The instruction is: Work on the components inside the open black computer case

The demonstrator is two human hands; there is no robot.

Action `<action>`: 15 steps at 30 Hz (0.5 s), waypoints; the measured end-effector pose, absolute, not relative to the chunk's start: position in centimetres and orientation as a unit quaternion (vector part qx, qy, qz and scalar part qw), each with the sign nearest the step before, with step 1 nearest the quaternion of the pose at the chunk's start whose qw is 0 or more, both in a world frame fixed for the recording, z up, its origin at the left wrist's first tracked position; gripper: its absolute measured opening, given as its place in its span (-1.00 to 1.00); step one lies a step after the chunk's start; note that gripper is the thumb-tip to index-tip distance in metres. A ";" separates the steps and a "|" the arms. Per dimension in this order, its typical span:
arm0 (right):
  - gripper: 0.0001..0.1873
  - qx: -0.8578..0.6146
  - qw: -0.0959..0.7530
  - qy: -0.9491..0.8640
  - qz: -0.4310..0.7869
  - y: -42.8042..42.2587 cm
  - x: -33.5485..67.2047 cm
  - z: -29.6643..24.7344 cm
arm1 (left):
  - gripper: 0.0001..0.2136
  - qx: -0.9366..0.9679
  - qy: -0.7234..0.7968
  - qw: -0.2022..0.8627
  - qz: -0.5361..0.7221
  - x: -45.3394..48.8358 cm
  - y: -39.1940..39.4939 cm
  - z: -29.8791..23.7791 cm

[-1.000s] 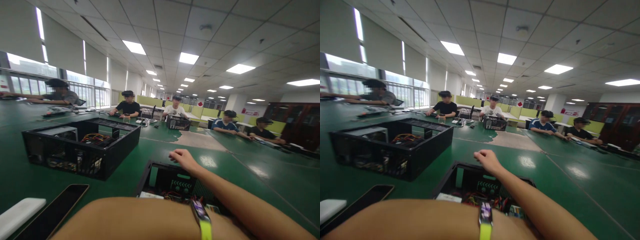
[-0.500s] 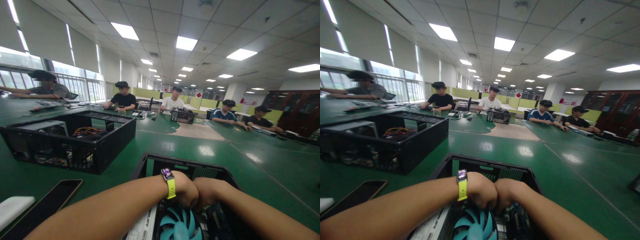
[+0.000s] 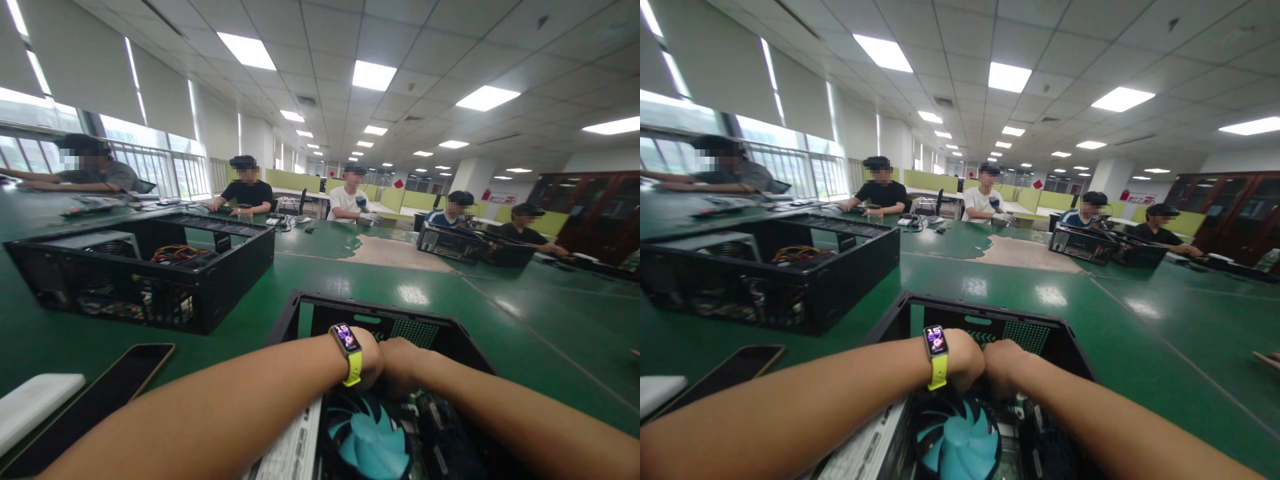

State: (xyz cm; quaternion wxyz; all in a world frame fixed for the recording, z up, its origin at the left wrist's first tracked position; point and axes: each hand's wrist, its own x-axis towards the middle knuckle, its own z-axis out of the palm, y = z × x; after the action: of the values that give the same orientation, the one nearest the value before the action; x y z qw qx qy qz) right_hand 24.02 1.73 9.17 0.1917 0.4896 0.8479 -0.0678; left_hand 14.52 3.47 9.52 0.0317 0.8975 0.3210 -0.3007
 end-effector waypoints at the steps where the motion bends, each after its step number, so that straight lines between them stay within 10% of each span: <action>1: -0.62 0.474 0.211 0.853 -0.057 1.9 24.2 9.3 | -0.96 0.892 0.327 0.019 -0.312 14.5 3.3 9.6; 15: -0.70 0.431 0.253 0.865 -0.043 2.4 24.9 10.3 | -0.57 0.886 0.355 0.000 -0.300 14.4 2.9 10.9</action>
State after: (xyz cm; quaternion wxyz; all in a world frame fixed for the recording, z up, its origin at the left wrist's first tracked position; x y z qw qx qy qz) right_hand 24.85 2.38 10.28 0.2528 0.4308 0.8653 -0.0431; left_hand 14.38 2.88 10.93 0.0002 0.8855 0.3546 -0.3002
